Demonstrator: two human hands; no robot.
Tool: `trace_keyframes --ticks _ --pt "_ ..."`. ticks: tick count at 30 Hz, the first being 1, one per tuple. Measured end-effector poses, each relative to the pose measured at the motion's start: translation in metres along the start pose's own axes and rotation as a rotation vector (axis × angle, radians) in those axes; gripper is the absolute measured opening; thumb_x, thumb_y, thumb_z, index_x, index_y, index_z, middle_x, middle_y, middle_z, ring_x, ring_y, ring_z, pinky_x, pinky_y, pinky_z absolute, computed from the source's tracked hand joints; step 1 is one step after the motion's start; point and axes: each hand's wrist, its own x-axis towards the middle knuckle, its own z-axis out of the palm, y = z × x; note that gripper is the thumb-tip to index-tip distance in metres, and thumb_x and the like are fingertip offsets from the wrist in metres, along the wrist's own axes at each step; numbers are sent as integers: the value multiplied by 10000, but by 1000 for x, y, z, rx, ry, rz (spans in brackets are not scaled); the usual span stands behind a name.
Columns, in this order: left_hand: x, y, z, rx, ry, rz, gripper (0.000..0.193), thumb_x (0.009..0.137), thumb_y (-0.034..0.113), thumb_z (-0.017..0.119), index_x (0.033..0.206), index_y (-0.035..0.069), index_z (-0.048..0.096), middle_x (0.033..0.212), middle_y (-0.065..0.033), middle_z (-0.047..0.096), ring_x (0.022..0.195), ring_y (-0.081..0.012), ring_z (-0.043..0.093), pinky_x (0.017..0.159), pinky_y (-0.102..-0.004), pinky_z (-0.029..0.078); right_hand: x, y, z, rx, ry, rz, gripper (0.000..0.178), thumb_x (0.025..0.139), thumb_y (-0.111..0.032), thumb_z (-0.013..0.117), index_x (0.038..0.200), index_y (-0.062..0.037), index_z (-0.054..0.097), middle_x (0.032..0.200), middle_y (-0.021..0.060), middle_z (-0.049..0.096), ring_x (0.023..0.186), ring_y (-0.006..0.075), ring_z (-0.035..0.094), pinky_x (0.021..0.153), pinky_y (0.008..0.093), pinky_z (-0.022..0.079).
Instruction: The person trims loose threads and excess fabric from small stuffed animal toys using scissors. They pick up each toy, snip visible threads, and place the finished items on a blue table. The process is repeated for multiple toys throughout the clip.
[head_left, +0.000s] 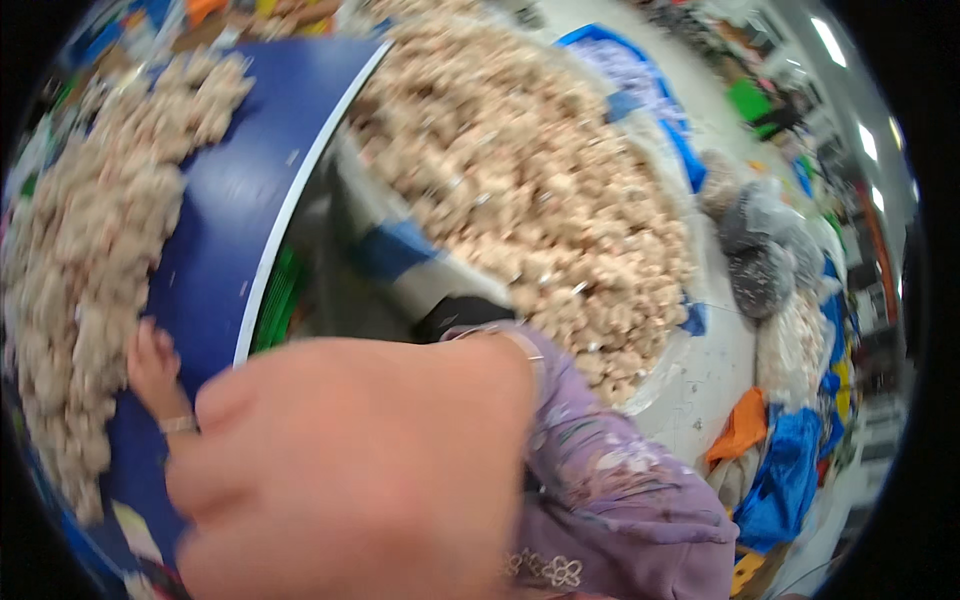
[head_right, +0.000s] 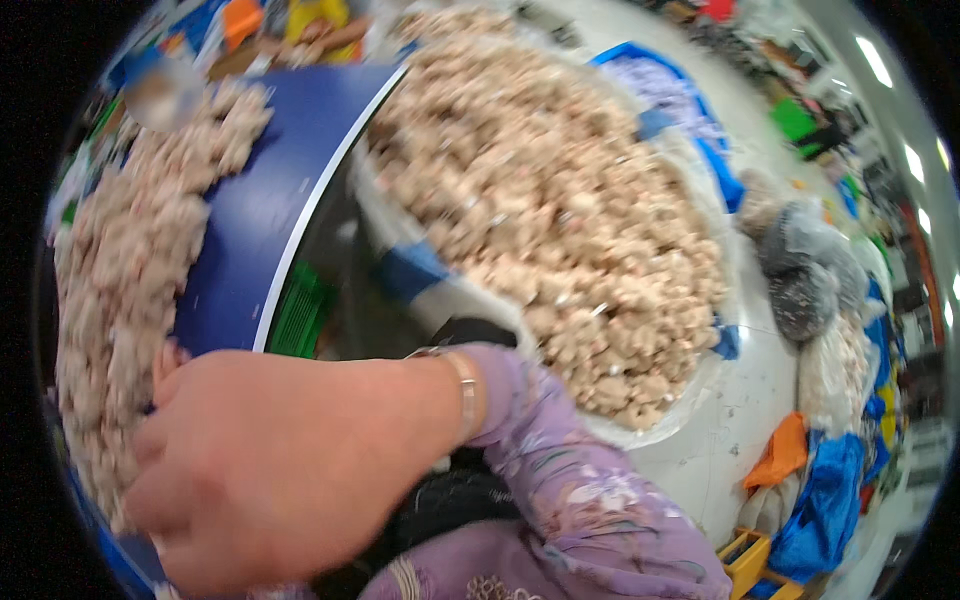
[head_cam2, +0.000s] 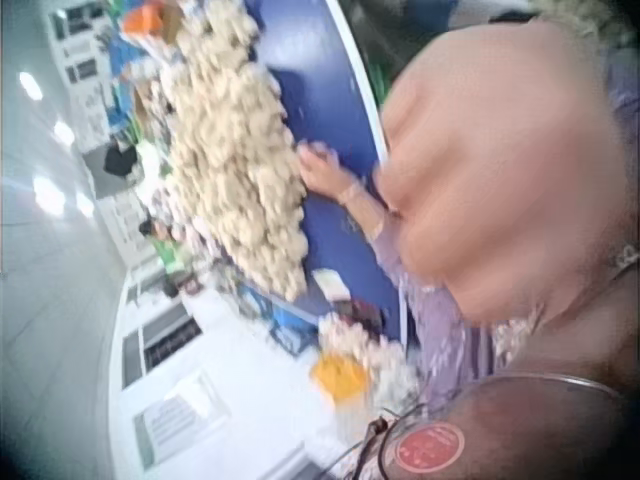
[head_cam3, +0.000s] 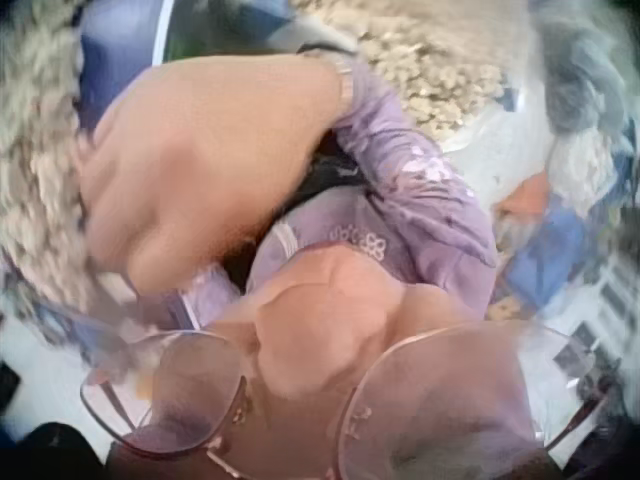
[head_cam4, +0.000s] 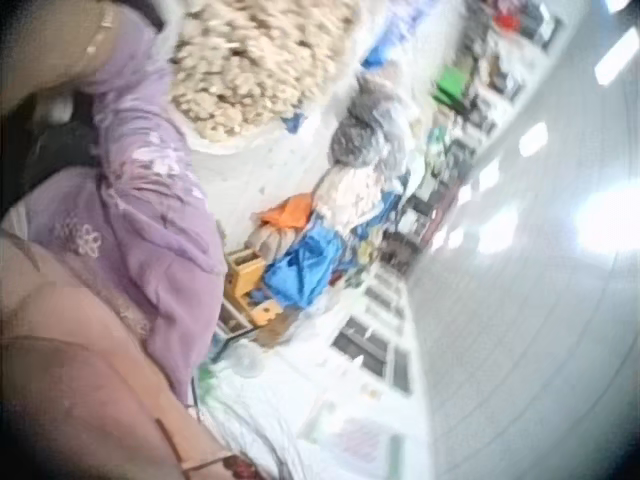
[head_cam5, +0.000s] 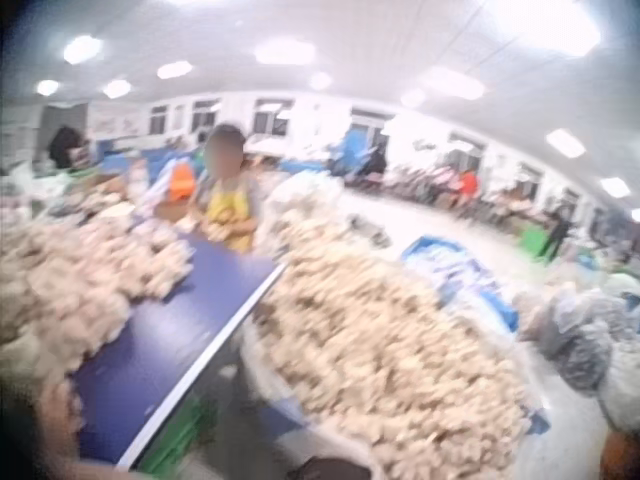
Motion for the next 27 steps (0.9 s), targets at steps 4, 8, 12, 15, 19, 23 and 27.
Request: trace_keyframes --ticks 4,8,12,15,19,23,27 --pt "-9 12 16 46 -56 26 163 929 172 547 998 42 615 718 -3 536 538 -32 405 444 -166 291 -2 -11 13 49 -33 -29 179 694 -204 605 635 -76 495 696 62 525 678 269 578 564 383 457" --pt "-10 16 15 30 -24 48 188 946 178 538 1003 13 605 702 -19 553 501 -45 411 439 -174 321 -3 -3 24 164 -11 -88 187 699 -218 613 665 -66 510 726 69 537 690 267 584 576 376 464" --pt "-12 16 11 49 19 92 187 954 186 532 966 15 607 680 -16 555 495 -52 420 450 -187 339 -2 4 36 250 -13 -133 201 704 -232 620 696 -56 524 756 76 549 702 265 589 589 370 471" --pt "-1 15 -3 73 70 229 173 952 180 533 933 26 609 702 -11 580 541 -50 467 496 -181 367 -2 4 41 316 5 -176 214 708 -243 626 719 -49 535 779 82 559 711 264 593 598 365 476" --pt "31 26 -28 228 335 492 181 920 169 557 982 7 609 861 -56 634 769 -117 583 720 -248 475 3 5 48 355 10 -200 236 713 -257 633 750 -39 550 809 89 571 723 263 599 610 358 483" --pt "57 36 -46 692 493 571 382 798 221 654 1109 10 582 1065 -159 618 1022 -276 574 916 -366 439 7 6 52 383 6 -225 261 718 -271 641 780 -29 564 839 97 583 735 261 604 622 351 490" --pt "75 10 -57 931 486 486 650 735 380 704 1234 20 494 1187 -225 547 1133 -365 511 975 -422 394 9 6 53 383 3 -237 289 724 -285 648 811 -19 579 869 104 595 747 260 610 634 345 497"
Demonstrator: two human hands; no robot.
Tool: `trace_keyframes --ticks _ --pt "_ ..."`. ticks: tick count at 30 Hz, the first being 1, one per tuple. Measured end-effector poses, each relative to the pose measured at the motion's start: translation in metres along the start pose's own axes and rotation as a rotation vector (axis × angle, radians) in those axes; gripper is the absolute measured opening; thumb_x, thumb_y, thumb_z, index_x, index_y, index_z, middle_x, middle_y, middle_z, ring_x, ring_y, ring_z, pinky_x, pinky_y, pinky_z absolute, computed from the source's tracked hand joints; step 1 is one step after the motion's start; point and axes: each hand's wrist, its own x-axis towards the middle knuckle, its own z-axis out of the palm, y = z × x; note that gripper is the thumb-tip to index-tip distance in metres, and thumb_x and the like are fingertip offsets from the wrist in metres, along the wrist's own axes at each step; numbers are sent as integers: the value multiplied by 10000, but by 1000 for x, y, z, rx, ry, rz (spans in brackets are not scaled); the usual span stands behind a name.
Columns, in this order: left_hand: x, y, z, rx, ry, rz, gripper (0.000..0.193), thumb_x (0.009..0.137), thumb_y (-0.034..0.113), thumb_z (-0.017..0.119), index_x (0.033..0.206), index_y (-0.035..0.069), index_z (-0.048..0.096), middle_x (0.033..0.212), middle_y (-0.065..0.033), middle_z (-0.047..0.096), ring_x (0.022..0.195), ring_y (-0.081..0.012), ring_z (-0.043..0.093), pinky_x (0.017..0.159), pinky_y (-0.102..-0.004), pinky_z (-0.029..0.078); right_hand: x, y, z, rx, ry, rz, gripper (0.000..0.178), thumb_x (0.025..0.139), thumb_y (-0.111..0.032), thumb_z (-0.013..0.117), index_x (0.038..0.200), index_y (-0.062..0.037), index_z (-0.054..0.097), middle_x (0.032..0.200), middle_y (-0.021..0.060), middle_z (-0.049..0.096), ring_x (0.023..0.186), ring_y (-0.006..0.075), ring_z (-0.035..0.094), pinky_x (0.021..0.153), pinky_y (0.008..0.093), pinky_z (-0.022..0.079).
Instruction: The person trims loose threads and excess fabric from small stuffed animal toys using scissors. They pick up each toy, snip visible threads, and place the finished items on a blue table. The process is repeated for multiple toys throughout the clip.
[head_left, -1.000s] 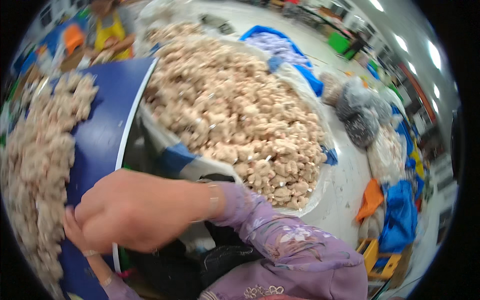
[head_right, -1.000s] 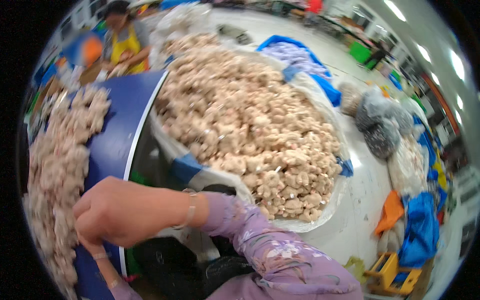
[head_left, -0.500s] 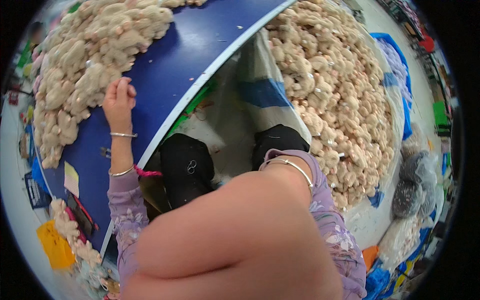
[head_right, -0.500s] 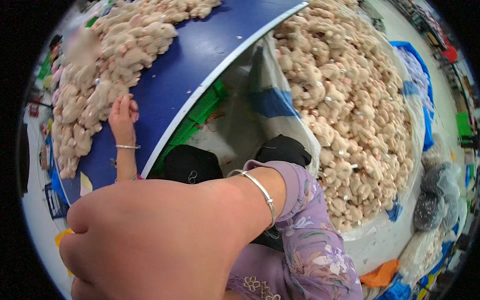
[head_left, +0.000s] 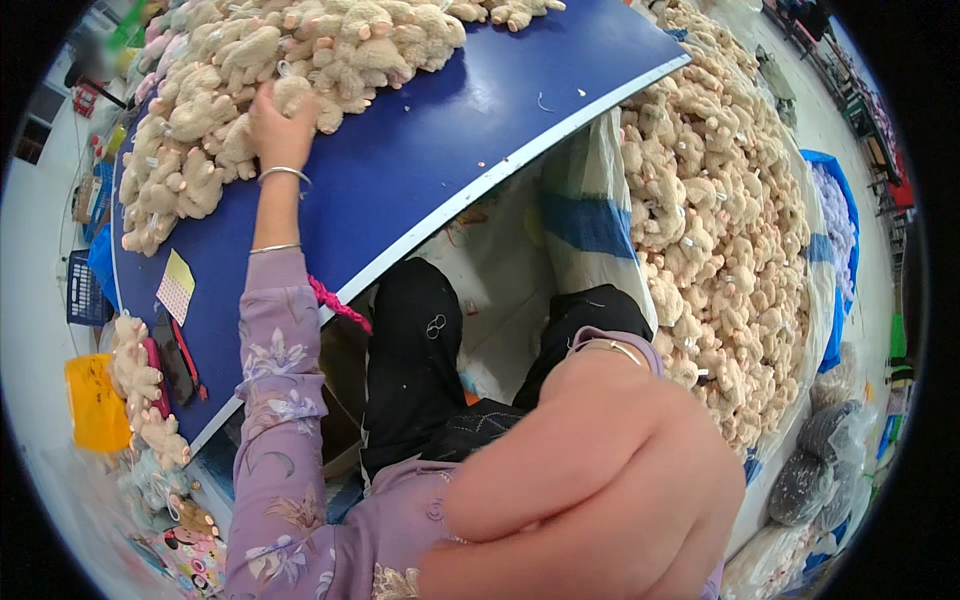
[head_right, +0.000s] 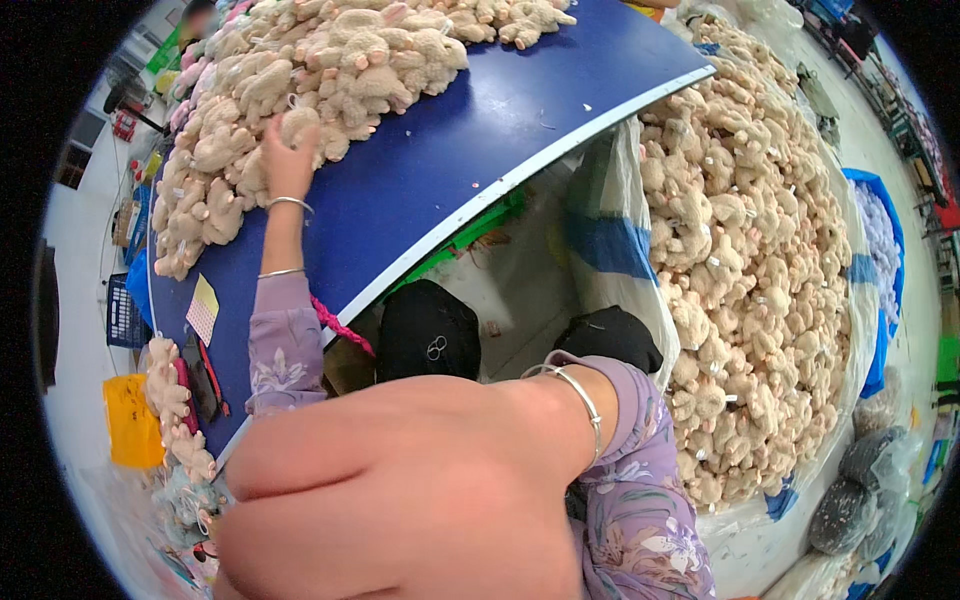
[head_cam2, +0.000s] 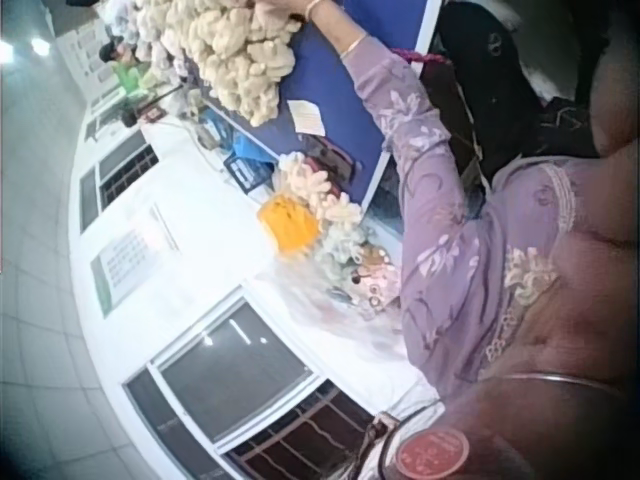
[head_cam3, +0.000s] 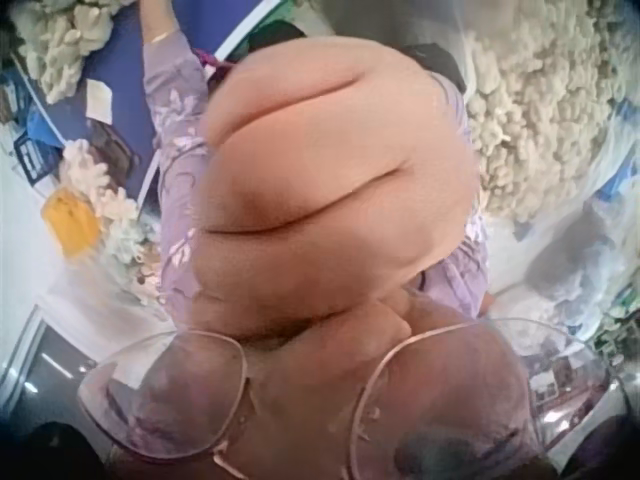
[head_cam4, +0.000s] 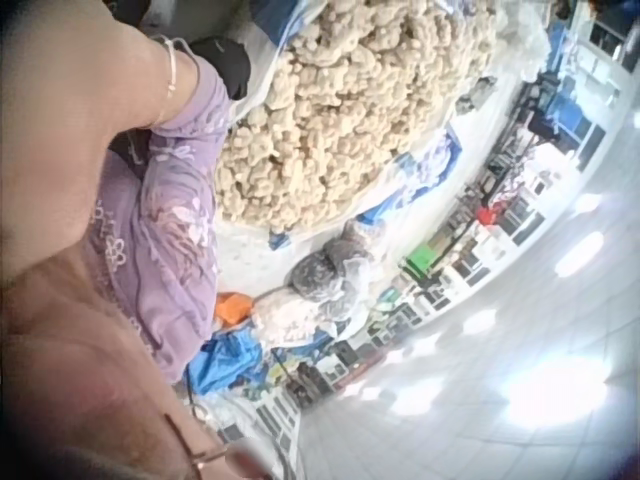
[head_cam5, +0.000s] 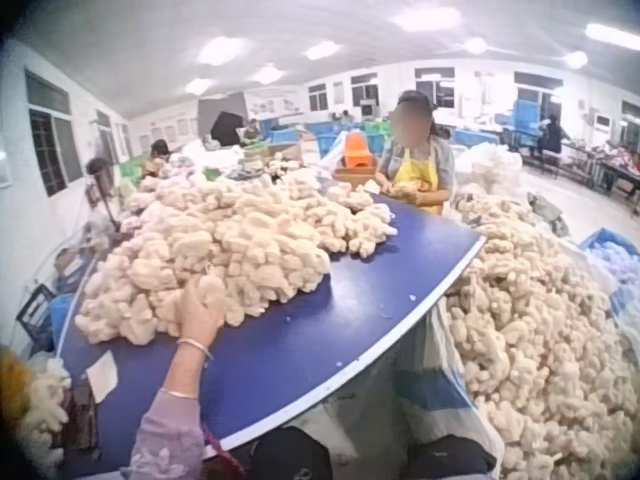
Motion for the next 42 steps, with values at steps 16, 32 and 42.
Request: trace_keyframes --ticks 16,32,42 --pt "-29 64 -42 -1355 -26 -384 404 891 272 536 1154 -35 527 1048 -86 607 916 -183 626 788 -315 513 -45 62 -3 -455 -45 379 300 690 22 590 974 -59 643 876 97 624 740 268 608 636 349 493" --pt "-79 110 -29 -1435 -603 -367 349 886 108 459 1204 -31 497 1059 -84 598 917 -134 606 791 -261 503 -119 99 4 -304 298 1155 393 778 -110 692 1104 12 511 908 84 593 705 135 573 621 266 481" --pt "-82 114 -22 -1544 -817 -571 434 876 144 561 1278 28 447 1143 -62 563 1010 -141 580 814 -292 520 -133 107 8 -501 226 1009 307 761 -33 653 1034 -1 519 933 131 557 828 264 581 752 337 483"
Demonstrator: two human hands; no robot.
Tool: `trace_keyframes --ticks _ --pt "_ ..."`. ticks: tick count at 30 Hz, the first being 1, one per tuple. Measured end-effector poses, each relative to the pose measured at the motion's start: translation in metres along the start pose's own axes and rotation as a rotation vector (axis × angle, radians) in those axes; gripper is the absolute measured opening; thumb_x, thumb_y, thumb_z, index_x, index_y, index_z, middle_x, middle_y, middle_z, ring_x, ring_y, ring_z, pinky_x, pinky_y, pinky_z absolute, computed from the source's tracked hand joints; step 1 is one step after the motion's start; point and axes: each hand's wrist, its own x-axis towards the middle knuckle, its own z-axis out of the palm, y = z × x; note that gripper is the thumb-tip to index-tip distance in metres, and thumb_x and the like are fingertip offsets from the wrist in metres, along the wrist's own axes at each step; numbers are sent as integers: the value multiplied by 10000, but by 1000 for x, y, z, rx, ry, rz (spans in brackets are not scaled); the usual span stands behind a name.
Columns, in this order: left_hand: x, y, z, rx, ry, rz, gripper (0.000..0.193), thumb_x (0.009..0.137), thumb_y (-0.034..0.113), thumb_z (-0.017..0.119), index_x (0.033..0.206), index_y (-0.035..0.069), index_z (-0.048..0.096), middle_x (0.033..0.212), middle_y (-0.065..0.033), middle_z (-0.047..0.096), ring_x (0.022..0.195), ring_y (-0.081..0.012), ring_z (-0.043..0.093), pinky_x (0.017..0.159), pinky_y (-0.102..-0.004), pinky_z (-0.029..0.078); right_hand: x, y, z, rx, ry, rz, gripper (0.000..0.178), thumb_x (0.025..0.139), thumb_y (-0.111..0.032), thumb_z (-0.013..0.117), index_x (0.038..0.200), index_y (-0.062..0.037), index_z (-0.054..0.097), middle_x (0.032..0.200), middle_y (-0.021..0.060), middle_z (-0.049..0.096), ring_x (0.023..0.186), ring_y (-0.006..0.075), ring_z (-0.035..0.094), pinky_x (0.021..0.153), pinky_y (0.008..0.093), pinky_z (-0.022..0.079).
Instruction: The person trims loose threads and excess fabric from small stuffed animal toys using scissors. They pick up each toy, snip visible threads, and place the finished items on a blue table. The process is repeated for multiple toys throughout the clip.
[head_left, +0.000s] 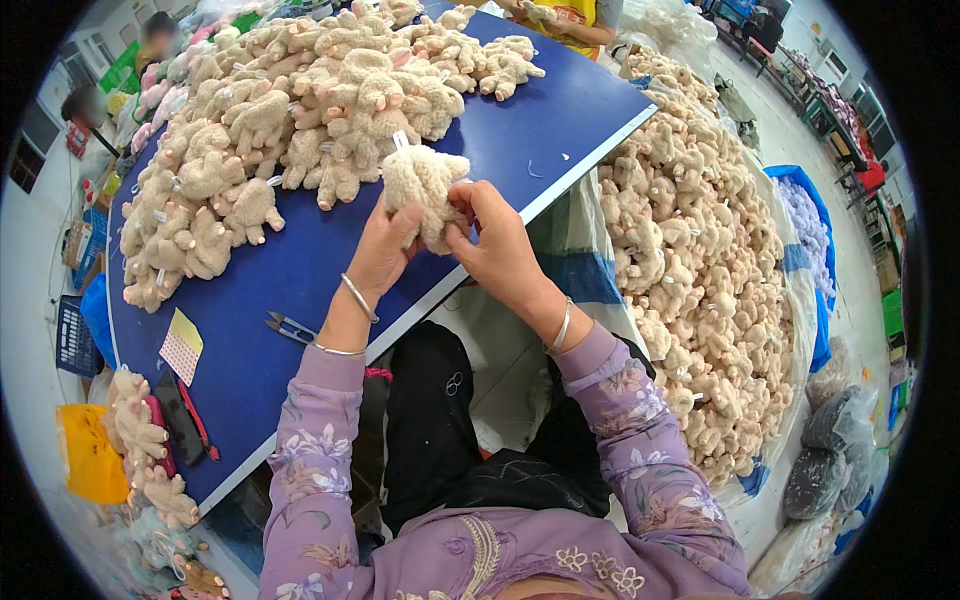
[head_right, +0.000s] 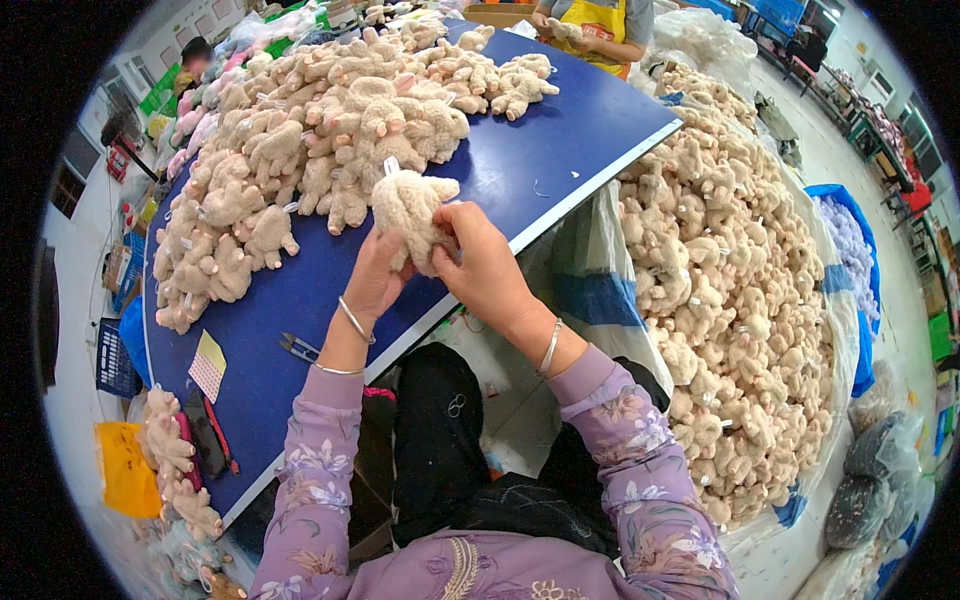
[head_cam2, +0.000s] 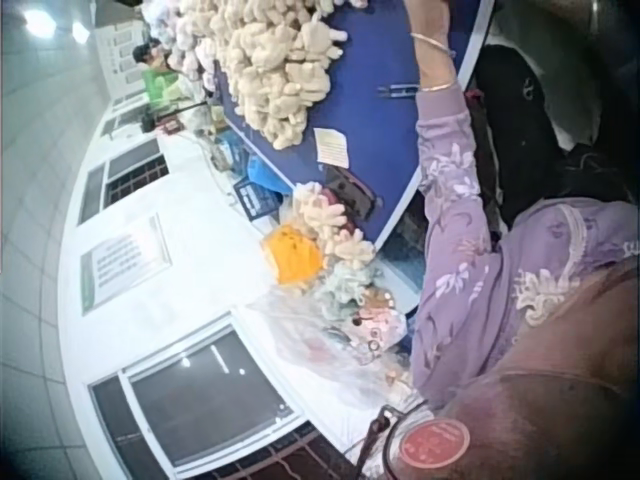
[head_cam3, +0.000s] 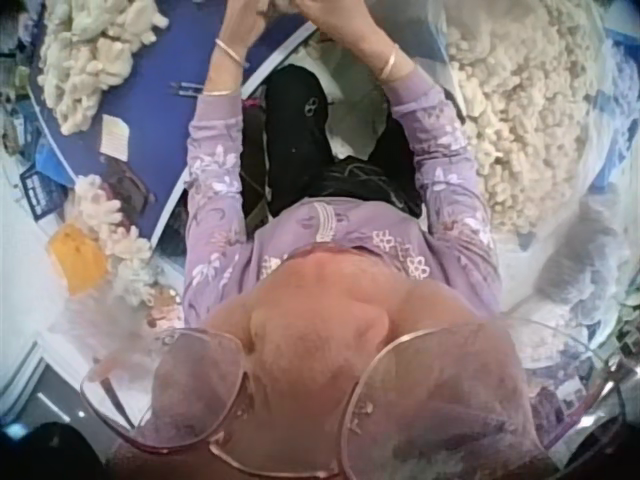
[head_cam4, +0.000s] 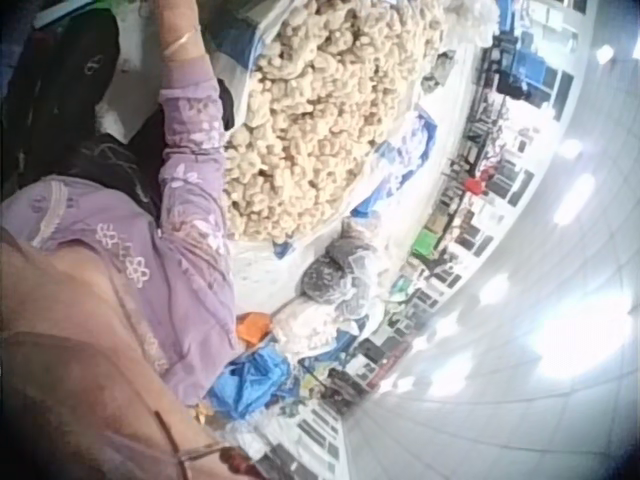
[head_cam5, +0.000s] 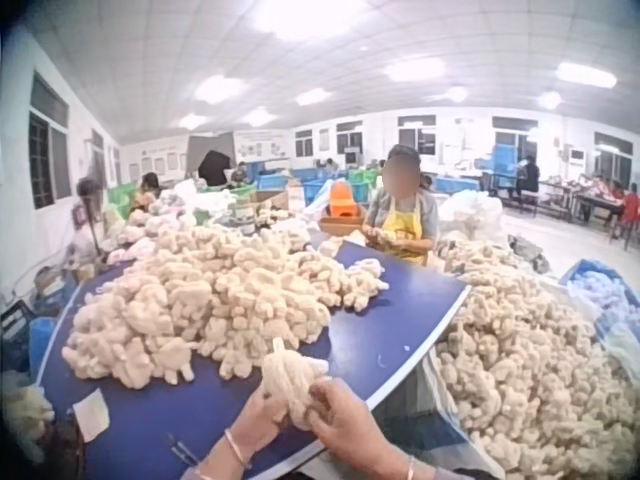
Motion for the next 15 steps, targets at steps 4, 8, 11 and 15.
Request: trace_keyframes --ticks 4,8,11,15 --pt "5 -6 -5 122 109 -26 403 864 127 623 1228 25 485 1086 -54 583 946 -118 592 772 -264 521 1 0 -3 -171 -38 -137 276 750 -32 651 995 -10 526 917 143 546 828 301 568 755 348 476" --pt "4 -8 -12 90 132 35 327 880 90 594 1188 8 521 1066 -55 595 926 -111 591 772 -269 512 5 -2 0 7 97 13 312 750 -97 691 1007 -7 538 902 117 537 807 226 546 720 326 461" --pt "5 -12 -11 124 140 124 257 892 122 609 1117 2 576 1029 -42 619 887 -91 591 750 -259 507 11 -2 -5 62 77 159 495 765 -156 724 1159 30 488 953 113 572 834 187 552 756 298 474" --pt "0 -6 -3 195 87 86 215 892 136 627 1062 7 605 956 -24 635 829 -75 593 725 -246 507 9 15 -2 595 -129 431 505 828 -179 699 1218 29 455 1044 90 599 872 119 580 761 256 488"
